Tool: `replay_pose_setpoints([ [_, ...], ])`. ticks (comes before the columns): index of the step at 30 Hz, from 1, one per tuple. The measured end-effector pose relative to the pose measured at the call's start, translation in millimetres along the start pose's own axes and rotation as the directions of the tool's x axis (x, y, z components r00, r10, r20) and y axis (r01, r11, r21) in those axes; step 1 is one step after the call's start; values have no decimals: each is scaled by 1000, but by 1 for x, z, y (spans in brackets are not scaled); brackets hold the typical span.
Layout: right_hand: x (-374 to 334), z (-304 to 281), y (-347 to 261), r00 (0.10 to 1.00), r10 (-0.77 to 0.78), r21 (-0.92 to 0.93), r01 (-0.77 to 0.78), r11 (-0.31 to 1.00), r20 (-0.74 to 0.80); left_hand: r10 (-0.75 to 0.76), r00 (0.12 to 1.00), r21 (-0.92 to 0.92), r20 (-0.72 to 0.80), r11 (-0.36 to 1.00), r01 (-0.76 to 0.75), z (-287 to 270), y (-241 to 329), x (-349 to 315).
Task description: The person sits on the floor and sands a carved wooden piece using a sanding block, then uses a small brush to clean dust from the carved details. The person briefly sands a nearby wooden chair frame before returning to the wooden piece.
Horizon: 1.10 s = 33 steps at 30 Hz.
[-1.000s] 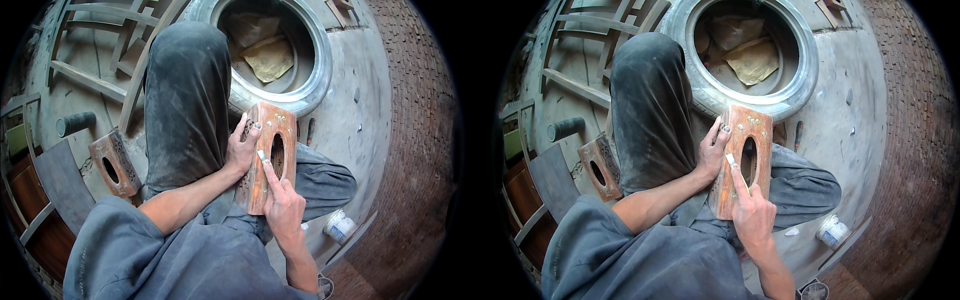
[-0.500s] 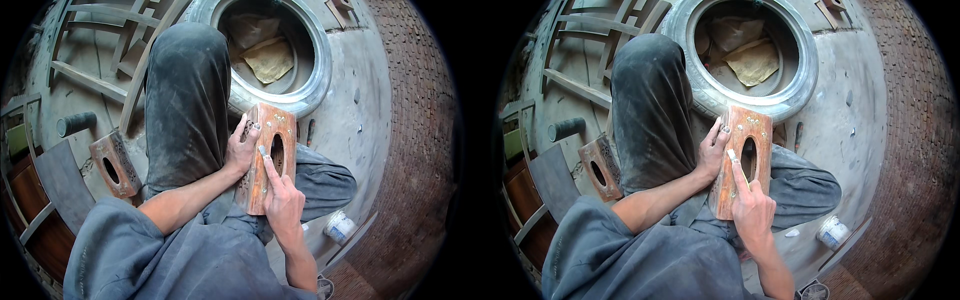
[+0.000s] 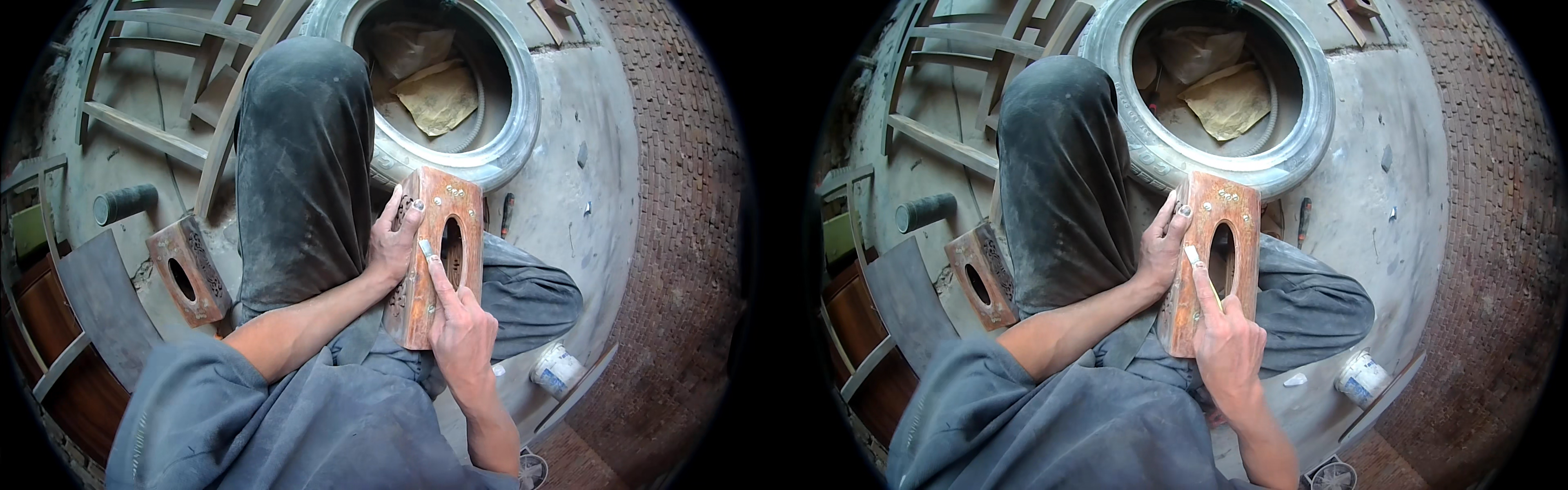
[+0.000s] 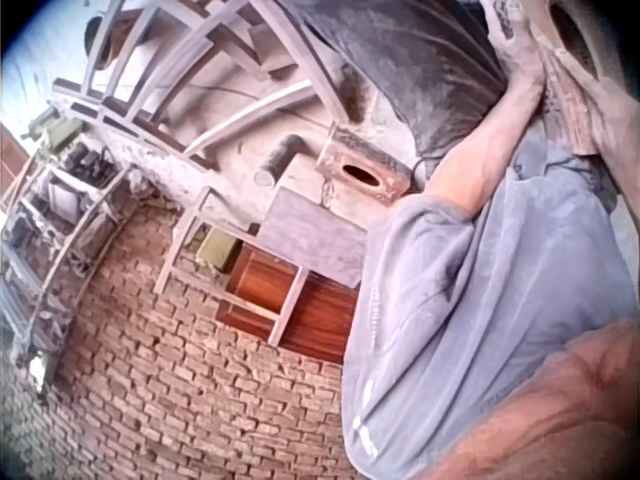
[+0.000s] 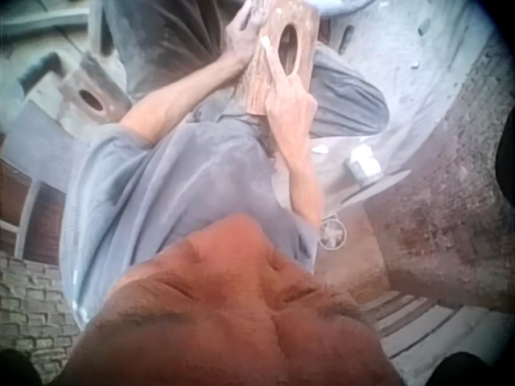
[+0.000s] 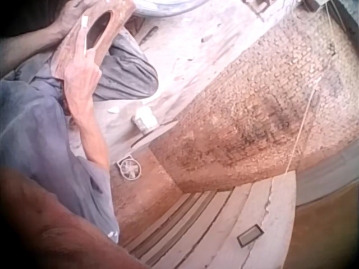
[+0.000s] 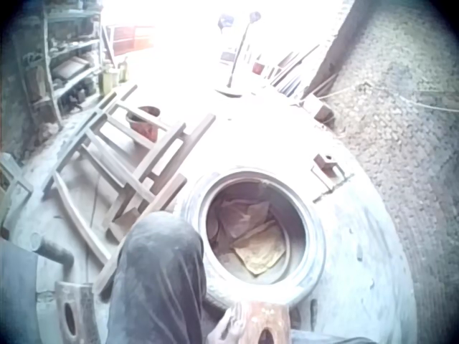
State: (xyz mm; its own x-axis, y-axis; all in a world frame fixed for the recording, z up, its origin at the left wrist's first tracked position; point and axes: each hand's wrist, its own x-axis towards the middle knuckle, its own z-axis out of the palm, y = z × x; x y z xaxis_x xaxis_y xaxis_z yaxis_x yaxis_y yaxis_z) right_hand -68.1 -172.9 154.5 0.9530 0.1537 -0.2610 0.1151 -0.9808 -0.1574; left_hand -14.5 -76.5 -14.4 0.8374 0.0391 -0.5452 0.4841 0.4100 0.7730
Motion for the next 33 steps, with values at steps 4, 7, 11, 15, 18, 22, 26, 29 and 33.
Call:
replay_pose_setpoints([
  [4, -8, 0, -2, 1000, 10, -2, -10, 1000, 19, 21, 1000, 35, -11, 999, -20, 0, -4, 3],
  [7, 4, 2, 0, 1000, 5, 8, -5, 1000, 6, 22, 1000, 46, -11, 999, -22, -1, -1, 2],
  [11, -6, 2, -1, 1000, -8, 21, 8, 1000, -4, 38, 999, 80, -38, 996, -35, 0, -2, 2],
  [15, 3, 4, 1, 1000, 2, 11, -2, 1000, -14, 28, 999, 64, -15, 998, -27, -1, -2, 0],
  [18, -7, -5, -6, 999, 10, 5, -10, 1000, 36, 44, 998, 58, -34, 997, -42, -1, -3, 3],
  [22, 0, 1, 1, 1000, -14, 16, 15, 1000, -23, 34, 999, 48, -8, 998, -34, 0, 0, 2],
  [26, -5, -1, 1, 1000, -15, 7, 15, 1000, -15, 31, 999, 67, -28, 997, -29, 0, -5, 2],
  [29, 2, -3, 0, 1000, 2, 2, -2, 1000, 0, 25, 1000, -19, -13, 999, -26, 1, -7, 5],
  [33, -8, -5, -1, 999, 22, -13, -22, 1000, 27, 37, 999, 24, -15, 999, -36, 1, -5, 6],
])
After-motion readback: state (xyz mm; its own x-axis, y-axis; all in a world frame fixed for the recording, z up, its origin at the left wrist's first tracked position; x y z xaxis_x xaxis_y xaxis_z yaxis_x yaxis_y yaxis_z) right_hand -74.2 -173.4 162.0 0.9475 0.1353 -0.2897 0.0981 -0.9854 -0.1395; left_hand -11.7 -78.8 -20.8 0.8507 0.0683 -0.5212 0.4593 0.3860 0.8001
